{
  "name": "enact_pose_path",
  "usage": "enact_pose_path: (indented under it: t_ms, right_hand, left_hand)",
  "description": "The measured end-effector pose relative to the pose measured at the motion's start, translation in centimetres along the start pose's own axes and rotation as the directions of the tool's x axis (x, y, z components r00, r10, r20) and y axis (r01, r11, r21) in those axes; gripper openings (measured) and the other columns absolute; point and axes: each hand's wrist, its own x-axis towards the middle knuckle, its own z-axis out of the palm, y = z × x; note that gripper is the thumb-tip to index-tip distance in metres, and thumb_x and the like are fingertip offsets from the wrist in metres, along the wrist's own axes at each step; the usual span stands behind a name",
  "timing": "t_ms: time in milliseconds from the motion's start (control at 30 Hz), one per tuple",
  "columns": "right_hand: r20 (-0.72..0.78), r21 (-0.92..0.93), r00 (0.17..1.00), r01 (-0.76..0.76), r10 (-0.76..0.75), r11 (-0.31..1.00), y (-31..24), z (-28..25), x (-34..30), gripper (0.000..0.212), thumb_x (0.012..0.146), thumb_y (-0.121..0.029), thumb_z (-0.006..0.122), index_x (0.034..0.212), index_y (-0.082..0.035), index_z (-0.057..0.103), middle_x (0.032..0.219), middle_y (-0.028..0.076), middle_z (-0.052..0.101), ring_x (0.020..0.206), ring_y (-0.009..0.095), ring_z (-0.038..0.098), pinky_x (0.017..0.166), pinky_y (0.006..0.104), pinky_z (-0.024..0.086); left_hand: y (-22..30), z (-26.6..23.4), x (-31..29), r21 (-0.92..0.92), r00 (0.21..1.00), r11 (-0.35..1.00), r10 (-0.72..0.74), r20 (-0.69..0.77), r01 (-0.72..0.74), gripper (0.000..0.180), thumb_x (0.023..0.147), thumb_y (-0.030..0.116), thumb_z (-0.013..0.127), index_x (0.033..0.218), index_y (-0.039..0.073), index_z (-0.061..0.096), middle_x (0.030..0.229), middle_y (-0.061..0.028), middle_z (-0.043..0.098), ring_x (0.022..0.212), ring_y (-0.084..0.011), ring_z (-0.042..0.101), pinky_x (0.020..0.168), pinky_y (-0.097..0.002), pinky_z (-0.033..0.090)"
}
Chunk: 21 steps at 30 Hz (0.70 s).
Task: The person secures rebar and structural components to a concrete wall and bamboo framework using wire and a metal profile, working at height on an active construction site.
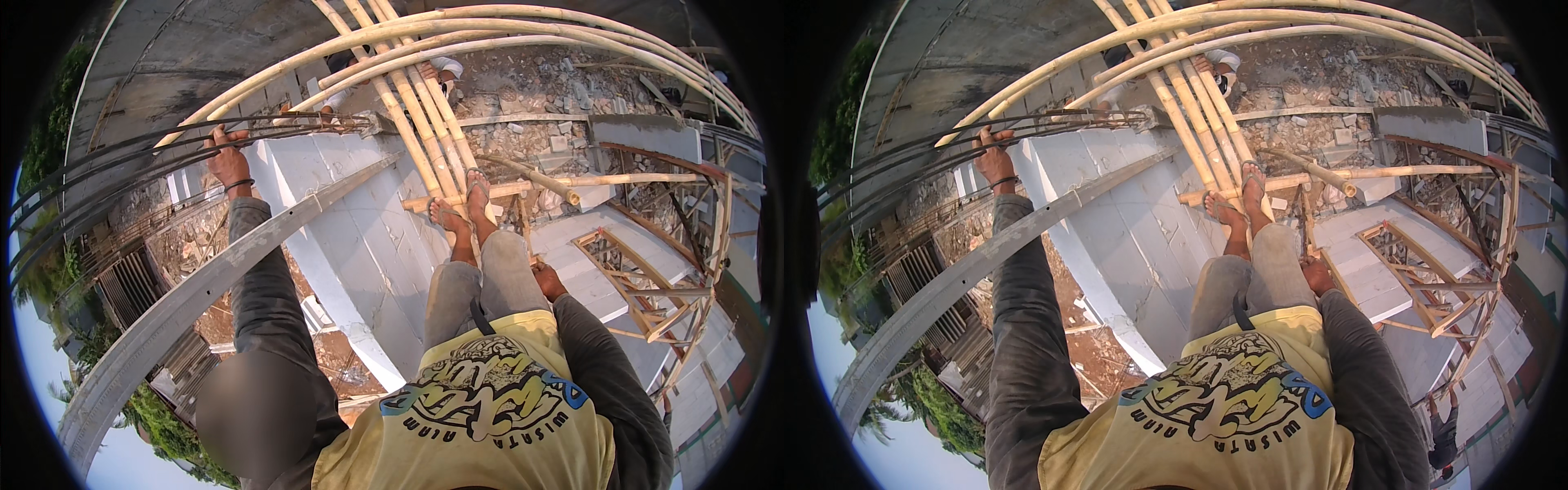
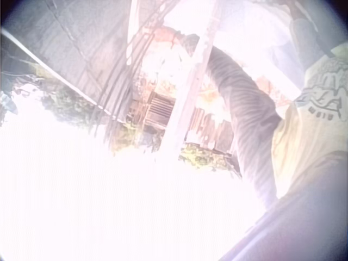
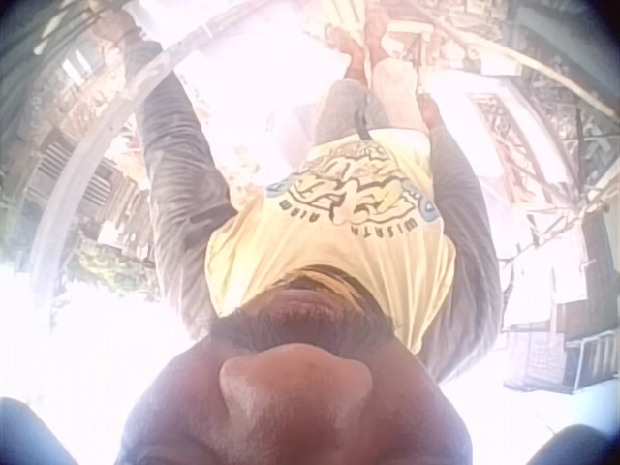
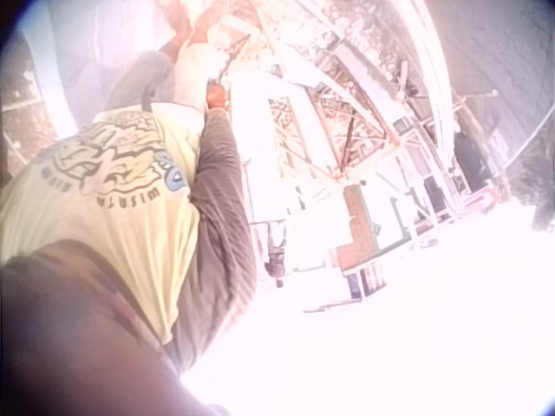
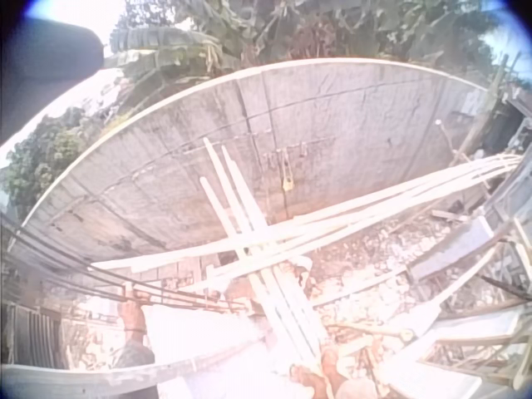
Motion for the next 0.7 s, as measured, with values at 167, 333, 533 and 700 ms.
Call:
enact_pose_path:
  t_ms: [167, 333, 533, 700]
  right_hand:
    - [0.008, -0.031, 0.999, -0.042, 0.042, 0.999, -0.6, -0.3, -0.4, 0.033, 0.090, -0.025, 0.050, 0.105, 0.001, 0.064, 0.106, 0.023, 0.063, 0.098, 0.035, 0.059, 0.086, 0.0398, 0.046]
    - [0.032, -0.162, 0.998, 0.057, -0.052, 0.985, -0.5, -0.5, -0.4, 0.034, 0.090, -0.025, 0.053, 0.111, 0.001, 0.063, 0.109, 0.023, 0.063, 0.105, 0.037, 0.059, 0.090, 0.0397, 0.046]
    - [0.026, 0.129, 0.982, -0.191, 0.189, 0.973, -0.7, -0.3, -0.4, 0.035, 0.091, -0.025, 0.053, 0.112, 0.001, 0.062, 0.110, 0.022, 0.064, 0.106, 0.034, 0.060, 0.093, 0.0382, 0.045]
    - [0.022, 0.083, 0.979, -0.202, 0.201, 0.976, -0.9, -0.4, -0.4, 0.036, 0.091, -0.026, 0.052, 0.113, 0.001, 0.062, 0.112, 0.022, 0.063, 0.108, 0.033, 0.059, 0.093, 0.0376, 0.045]
  left_hand:
    - [-1.3, -0.2, 0.4, 0.133, 0.987, 0.978, 0.162, 0.019, -0.163, 0.027, 0.099, 0.018, 0.034, 0.111, 0.002, 0.053, 0.080, -0.0069, 0.070, 0.075, -0.0131, 0.063, 0.067, -0.0262, 0.050]
    - [-1.8, 0.2, 0.6, 0.005, 0.987, 0.987, 0.161, 0.003, -0.161, 0.028, 0.100, 0.023, 0.037, 0.112, 0.001, 0.049, 0.078, -0.0139, 0.069, 0.067, -0.0156, 0.065, 0.060, -0.0247, 0.050]
    - [-1.4, 0.3, 0.5, -0.085, 0.998, 0.995, 0.060, -0.006, -0.060, 0.029, 0.100, 0.025, 0.040, 0.112, 0.001, 0.049, 0.077, -0.0146, 0.069, 0.067, -0.0161, 0.065, 0.059, -0.0242, 0.050]
    - [-0.9, 0.4, 0.2, -0.189, 0.999, 0.982, -0.014, -0.030, 0.008, 0.029, 0.100, 0.025, 0.040, 0.112, 0.001, 0.051, 0.077, -0.0146, 0.069, 0.066, -0.0164, 0.065, 0.059, -0.0246, 0.050]
